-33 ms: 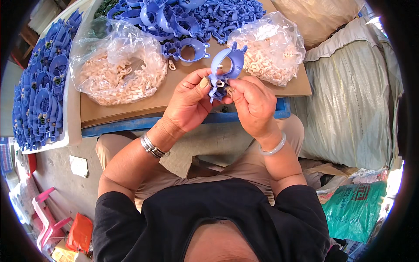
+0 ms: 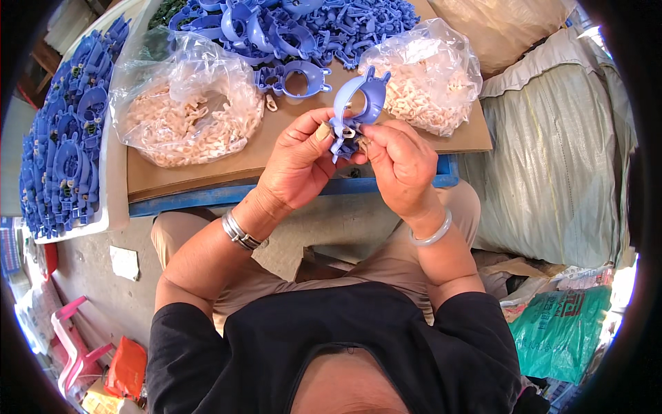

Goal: Manually assembling small plastic components into a larger blue plastic base unit.

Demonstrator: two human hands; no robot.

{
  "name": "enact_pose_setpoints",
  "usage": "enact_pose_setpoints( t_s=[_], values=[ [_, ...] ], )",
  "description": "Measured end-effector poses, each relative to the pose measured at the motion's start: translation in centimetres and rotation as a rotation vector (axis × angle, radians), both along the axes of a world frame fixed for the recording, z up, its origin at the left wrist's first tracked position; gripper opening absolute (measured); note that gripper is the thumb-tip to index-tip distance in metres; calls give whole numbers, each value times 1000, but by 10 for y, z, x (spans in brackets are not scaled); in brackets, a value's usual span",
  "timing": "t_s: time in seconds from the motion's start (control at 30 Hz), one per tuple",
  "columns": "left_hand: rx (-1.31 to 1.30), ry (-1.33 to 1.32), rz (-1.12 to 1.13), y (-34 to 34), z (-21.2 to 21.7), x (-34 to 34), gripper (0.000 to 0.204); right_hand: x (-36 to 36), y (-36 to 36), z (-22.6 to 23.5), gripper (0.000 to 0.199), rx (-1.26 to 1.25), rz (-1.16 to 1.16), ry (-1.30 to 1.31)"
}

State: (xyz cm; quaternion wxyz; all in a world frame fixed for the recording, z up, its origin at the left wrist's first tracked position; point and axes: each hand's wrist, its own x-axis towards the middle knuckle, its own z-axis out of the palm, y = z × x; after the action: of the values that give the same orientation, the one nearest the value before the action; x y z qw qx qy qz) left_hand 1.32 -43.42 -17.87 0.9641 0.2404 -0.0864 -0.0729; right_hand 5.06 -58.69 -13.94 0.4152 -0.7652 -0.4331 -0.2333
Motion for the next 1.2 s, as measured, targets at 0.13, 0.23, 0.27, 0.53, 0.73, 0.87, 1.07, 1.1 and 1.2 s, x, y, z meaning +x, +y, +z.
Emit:
enact_pose_setpoints(
  t_s=[0.13, 0.23, 0.27, 0.53, 0.73, 0.87, 1.07, 1.1, 1.2],
  values=[
    [37, -29, 41, 0, 3, -1, 28, -5, 3, 6, 14, 129, 46, 233],
    [12, -8, 19, 1, 3, -1, 28, -7, 1, 7, 14, 114, 30, 260],
    [-6, 19, 12, 1, 3, -2, 28, -6, 1, 6, 14, 114, 30, 260],
    [14, -23, -8, 1, 1, -1, 28, -2, 0, 4, 12, 52, 26, -4],
    [77, -140, 73, -2, 0, -1, 27, -5, 1, 3, 9, 64, -21, 52],
    [120, -148, 81, 0, -1, 0, 27, -4, 1, 1, 7, 50, -20, 48],
    [145, -129, 56, 5, -1, 1, 31, 1, 5, -1, 16, 23, -30, -201],
    [146, -129, 56, 5, 1, 1, 31, 2, 4, -1, 17, 17, -26, -217],
    [78, -89, 22, 4, 3, 3, 33, 1, 2, 2, 16, 1, -5, -201]
  ],
)
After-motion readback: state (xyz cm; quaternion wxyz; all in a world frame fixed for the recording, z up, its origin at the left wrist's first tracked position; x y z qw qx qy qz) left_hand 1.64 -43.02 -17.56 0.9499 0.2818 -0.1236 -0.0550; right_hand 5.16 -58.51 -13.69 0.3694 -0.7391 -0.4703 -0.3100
